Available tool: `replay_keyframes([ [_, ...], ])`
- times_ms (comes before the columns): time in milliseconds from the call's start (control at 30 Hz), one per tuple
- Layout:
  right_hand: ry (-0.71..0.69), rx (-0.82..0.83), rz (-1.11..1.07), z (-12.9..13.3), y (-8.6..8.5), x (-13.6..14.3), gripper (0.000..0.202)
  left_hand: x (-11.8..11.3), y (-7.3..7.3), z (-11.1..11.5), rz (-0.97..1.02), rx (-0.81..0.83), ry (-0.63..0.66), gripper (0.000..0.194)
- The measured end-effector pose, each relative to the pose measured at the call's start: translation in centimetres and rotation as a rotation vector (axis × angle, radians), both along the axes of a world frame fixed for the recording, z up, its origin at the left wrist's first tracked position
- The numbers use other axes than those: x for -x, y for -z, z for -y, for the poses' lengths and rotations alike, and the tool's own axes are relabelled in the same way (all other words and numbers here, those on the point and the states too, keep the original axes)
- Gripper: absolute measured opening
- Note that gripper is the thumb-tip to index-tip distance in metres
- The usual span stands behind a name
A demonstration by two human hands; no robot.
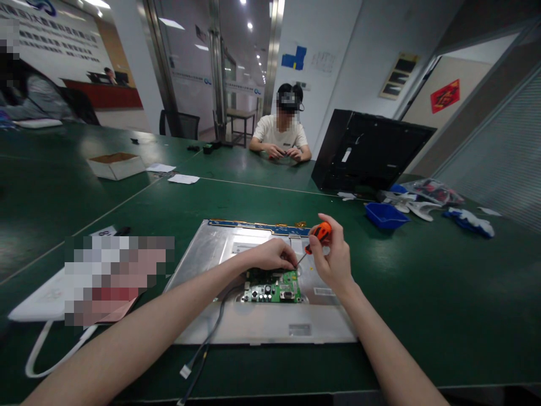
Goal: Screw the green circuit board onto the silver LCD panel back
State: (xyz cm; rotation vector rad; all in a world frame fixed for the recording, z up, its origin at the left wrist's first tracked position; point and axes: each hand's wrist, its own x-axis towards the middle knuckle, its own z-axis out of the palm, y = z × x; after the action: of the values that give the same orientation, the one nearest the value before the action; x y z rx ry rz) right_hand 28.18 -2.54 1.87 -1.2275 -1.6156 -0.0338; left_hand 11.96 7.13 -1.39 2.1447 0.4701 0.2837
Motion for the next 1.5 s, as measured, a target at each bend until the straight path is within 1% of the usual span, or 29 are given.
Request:
replay_keyframes([
  [100, 0.001, -0.032, 0.036, 0.3, -0.5, 0.1, 0.042, 0.0, 0.0, 0.1, -0.001, 0.015, -0.002, 0.016],
  [167, 0.009, -0.04, 0.054, 0.4, -0.5, 0.2, 0.045, 0.0, 0.0, 0.1, -0.008, 0.016, -0.003, 0.016],
  [300, 0.017, -0.069, 0.074, 0.0, 0.1, 0.1, 0.049, -0.1, 0.0, 0.0, 0.0, 0.006, 0.006, 0.016],
  [433, 0.021, -0.097, 0.075, -0.4, 0.7, -0.3, 0.05, -0.1, 0.0, -0.1, 0.003, -0.002, 0.013, 0.017],
  [633, 0.003, -0.085, 0.077, -0.4, 0.5, -0.3, 0.052, -0.1, 0.0, -0.1, 0.004, -0.023, 0.013, 0.017],
  [833, -0.066, -0.016, 0.062, 0.0, 0.2, -0.1, 0.055, -0.1, 0.0, -0.1, -0.007, -0.031, 0.007, 0.016],
  [1100, 0.031, -0.125, 0.159, -0.3, 0.3, -0.2, 0.05, -0.2, 0.2, -0.1, 0.019, -0.006, 0.012, 0.016],
  [1233, 0.046, -0.15, 0.16, -0.5, 0.4, -0.4, 0.049, -0.2, 0.3, -0.2, 0.028, 0.011, 0.004, 0.015],
  [1400, -0.007, -0.118, 0.144, -0.2, 0.0, -0.4, 0.049, -0.2, 0.3, -0.3, 0.023, -0.002, 0.025, 0.016],
  [1500, -0.034, -0.094, 0.121, 0.0, -0.2, -0.1, 0.052, -0.2, 0.2, -0.2, 0.017, 0.004, 0.015, 0.016],
])
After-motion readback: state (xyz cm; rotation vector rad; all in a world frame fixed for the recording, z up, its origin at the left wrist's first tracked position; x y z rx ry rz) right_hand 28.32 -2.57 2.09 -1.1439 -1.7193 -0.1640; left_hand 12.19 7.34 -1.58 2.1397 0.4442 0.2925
